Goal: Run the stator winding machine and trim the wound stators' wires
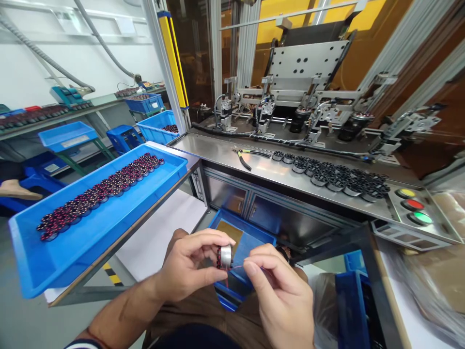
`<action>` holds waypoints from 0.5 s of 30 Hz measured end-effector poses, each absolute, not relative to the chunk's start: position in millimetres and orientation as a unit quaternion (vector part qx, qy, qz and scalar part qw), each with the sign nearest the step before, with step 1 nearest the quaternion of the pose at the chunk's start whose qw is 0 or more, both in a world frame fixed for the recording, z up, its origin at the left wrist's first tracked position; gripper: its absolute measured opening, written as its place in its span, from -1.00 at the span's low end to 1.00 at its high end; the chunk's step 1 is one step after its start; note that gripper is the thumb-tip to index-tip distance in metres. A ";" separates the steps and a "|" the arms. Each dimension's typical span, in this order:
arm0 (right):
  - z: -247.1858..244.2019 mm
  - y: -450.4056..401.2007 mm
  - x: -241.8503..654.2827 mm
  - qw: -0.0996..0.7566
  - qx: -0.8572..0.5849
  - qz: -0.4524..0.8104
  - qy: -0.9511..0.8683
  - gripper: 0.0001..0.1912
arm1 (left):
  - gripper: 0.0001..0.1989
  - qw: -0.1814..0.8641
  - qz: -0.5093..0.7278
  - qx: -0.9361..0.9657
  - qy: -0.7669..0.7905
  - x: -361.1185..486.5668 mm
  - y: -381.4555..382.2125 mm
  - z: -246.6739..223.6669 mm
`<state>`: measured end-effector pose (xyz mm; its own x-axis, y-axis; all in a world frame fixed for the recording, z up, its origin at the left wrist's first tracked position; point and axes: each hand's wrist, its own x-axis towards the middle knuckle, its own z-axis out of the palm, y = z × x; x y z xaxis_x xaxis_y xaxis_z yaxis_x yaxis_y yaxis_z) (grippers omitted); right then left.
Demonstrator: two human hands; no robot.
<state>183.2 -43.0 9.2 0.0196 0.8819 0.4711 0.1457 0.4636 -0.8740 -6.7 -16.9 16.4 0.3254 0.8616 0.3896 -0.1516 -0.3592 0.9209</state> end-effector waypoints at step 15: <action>26.8 -44.8 206.7 0.434 -0.435 0.241 -0.752 -0.81 | -0.56 0.173 0.493 0.818 0.242 -8.1 -13.8 25.9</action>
